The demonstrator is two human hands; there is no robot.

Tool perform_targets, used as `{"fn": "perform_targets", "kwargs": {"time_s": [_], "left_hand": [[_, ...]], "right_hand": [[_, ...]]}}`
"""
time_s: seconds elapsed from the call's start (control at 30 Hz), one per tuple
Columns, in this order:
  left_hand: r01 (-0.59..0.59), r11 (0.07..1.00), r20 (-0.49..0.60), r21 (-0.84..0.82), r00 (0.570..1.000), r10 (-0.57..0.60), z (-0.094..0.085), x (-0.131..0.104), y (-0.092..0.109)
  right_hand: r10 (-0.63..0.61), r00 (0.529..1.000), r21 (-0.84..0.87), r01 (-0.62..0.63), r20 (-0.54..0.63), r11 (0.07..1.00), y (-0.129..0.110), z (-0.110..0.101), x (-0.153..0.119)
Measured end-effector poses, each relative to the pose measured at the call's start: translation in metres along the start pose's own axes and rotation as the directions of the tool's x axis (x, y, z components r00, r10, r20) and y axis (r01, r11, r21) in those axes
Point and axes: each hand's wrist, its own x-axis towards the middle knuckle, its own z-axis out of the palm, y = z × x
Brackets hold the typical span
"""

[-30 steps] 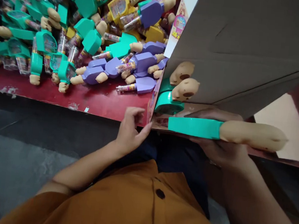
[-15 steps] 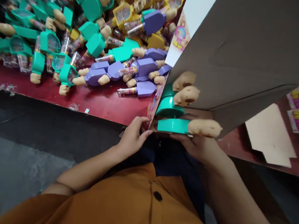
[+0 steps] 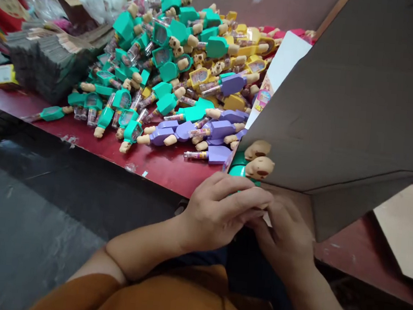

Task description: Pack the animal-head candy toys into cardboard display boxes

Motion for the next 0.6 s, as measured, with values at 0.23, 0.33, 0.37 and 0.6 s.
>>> {"fn": "perform_targets", "kwargs": {"time_s": [0.23,0.33,0.37,0.6], "left_hand": [[0.019,1.0,-0.041,-0.013,0.999,-0.019,-0.004,-0.014,-0.006],[0.128,0.988,-0.065,0.084,0.99,-0.123,-0.001,-0.04,-0.025],[0.201,0.975,-0.05,0.096,0.979,-0.197,0.001,-0.049,-0.036],[0.422,0.903,0.351,0.086,0.835,-0.424,0.018,-0.078,-0.08]], "right_hand": [[0.044,0.987,0.067,-0.034,-0.155,0.997,-0.006,0.01,-0.008],[0.079,0.946,0.033,-0.072,-0.315,0.997,0.008,-0.011,-0.028],[0.104,0.913,-0.019,-0.121,-0.394,0.993,0.019,-0.021,-0.036],[0.608,0.621,-0.062,-0.723,-0.494,0.688,0.158,-0.09,-0.073]]}}
